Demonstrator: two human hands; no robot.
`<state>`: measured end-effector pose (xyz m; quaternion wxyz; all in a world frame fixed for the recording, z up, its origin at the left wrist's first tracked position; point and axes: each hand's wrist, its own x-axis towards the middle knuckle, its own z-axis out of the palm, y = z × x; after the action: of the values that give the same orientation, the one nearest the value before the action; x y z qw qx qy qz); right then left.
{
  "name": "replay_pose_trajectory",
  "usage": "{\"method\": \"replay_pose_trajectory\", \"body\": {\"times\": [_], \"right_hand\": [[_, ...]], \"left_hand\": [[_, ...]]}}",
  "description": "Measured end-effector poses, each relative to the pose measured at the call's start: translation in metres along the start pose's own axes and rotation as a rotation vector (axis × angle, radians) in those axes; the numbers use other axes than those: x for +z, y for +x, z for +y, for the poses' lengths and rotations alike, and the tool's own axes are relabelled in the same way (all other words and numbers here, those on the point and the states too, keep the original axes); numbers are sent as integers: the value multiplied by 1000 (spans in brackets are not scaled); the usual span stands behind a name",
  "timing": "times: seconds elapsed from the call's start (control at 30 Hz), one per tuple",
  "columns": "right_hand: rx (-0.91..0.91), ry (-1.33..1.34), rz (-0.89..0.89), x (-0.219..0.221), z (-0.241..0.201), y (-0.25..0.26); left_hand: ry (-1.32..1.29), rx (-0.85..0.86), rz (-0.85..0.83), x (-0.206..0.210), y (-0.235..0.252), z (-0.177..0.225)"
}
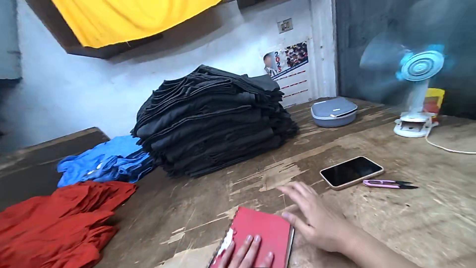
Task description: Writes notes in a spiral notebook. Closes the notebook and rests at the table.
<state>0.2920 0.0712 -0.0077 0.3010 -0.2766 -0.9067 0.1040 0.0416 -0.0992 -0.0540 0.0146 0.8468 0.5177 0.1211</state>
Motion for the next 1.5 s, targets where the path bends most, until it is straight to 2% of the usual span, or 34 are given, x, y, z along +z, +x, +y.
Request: {"method": "replay_pose_trajectory", "body": {"times": [0.03,0.1,0.13,0.17,0.2,0.27,0.33,0.43,0.53,0.67,0.77,0.8,0.87,0.93,1.0,1.07,1.13,1.2,1.3,1.33,1.4,1.47,1.5], "right_hand": [[-28,-33,-1,2,0,1],[-43,-72,33,1,3,3],[-28,-97,55,-2,5,4],[0,-125,78,-8,8,6],[46,-153,98,-14,11,8],[156,-200,119,-21,16,10],[230,-211,133,-20,18,11],[256,-191,112,-16,15,11],[196,-150,76,-15,8,9],[101,-103,93,-15,10,9],[53,-102,150,-14,14,8],[40,-114,165,-14,16,8],[41,-143,183,-15,21,6],[100,-161,221,-15,25,5],[149,-183,289,-15,28,5],[170,-194,300,-11,28,5],[165,-195,309,-10,25,6],[156,-186,319,-9,23,8],[147,-175,306,-8,21,8],[140,-175,313,-8,22,7],[120,-180,354,-7,26,7],[102,-184,398,-6,28,8],[84,-193,417,-6,29,9]], "left_hand": [[0,48,76,0,7,-14],[128,161,456,6,17,-34],[215,170,605,6,20,-35],[223,109,648,4,21,-27],[175,-5,599,3,20,-13],[69,-258,344,7,23,11],[51,-376,174,20,33,11],[52,-349,209,26,65,-12],[65,-296,276,30,117,-43],[26,-317,177,16,210,-55],[-21,-161,120,19,280,-72],[-77,-76,139,21,303,-79],[-217,70,359,30,340,-88],[-289,16,566,34,365,-88],[-300,-151,554,31,369,-86],[-242,-250,409,29,357,-81],[-160,-176,292,25,350,-72],[-191,-57,234,27,351,-73],[-181,-92,119,27,356,-76],[-171,-102,140,27,357,-75],[-202,-98,349,30,357,-68],[-379,-37,513,26,345,-47],[-459,35,526,25,338,-30]]}}
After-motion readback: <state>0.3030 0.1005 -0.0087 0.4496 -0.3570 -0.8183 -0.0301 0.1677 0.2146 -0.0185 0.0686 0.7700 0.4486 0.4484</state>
